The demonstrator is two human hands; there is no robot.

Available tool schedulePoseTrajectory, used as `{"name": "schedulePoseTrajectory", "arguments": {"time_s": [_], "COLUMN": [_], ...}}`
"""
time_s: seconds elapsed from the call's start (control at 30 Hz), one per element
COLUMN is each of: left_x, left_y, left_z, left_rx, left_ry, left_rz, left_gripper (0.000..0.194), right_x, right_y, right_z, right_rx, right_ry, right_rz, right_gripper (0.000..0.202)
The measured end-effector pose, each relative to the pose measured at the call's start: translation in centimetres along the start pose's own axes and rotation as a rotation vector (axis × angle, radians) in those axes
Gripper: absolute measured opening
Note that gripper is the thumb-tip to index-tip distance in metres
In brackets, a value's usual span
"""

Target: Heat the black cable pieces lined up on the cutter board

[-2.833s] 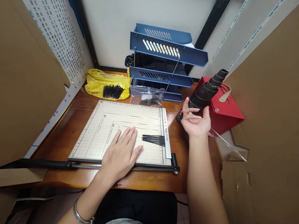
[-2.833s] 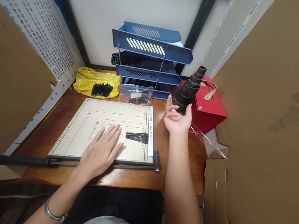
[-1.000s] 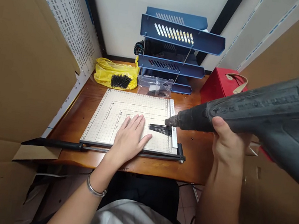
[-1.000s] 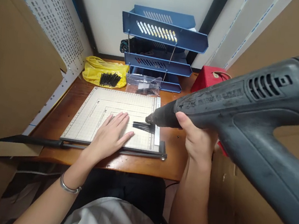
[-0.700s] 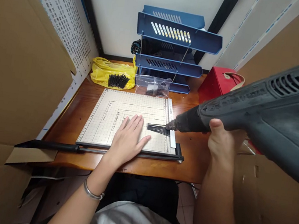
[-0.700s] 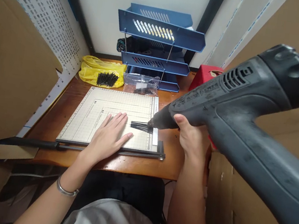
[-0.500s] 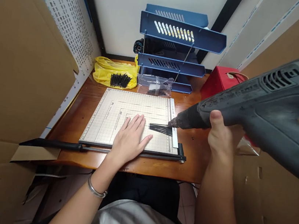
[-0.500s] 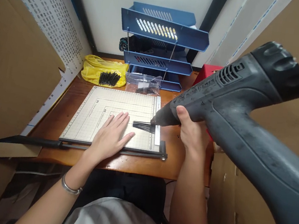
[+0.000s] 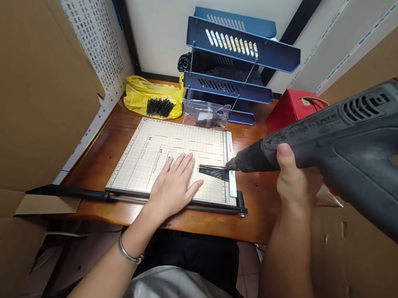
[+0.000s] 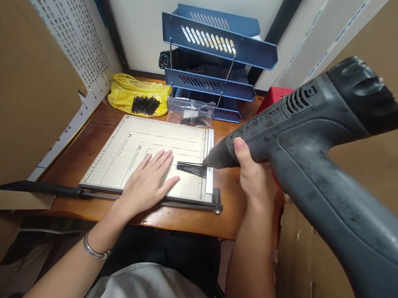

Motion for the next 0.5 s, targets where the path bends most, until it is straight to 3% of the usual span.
{"name": "schedulePoseTrajectory", "arguments": {"time_s": [0.27,0.5], "left_x": [0.1,0.2], "left_y": [0.3,0.4], "left_z": [-0.1,0.0], "left_rx": [-0.046,-0.052], "left_ry": [-0.022,-0.023], "left_rz": [0.031,0.030], "left_gripper": [0.065,0.066], "right_x": [0.3,0.1], "right_y": [1.1,-1.0], "right_z": [0.0,0.0], "right_rx": [-0.012,0.079], "right_ry": [-0.076,0.013], "right_rz": [0.022,-0.010], "right_gripper": [0.059,0.063]}}
Point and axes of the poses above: each hand's wrist, its own z-axis towards the middle knuckle, its own x-axis out of the back of the hand, y = z × x, the point moved 5 cm from there along z, towards the middle knuckle
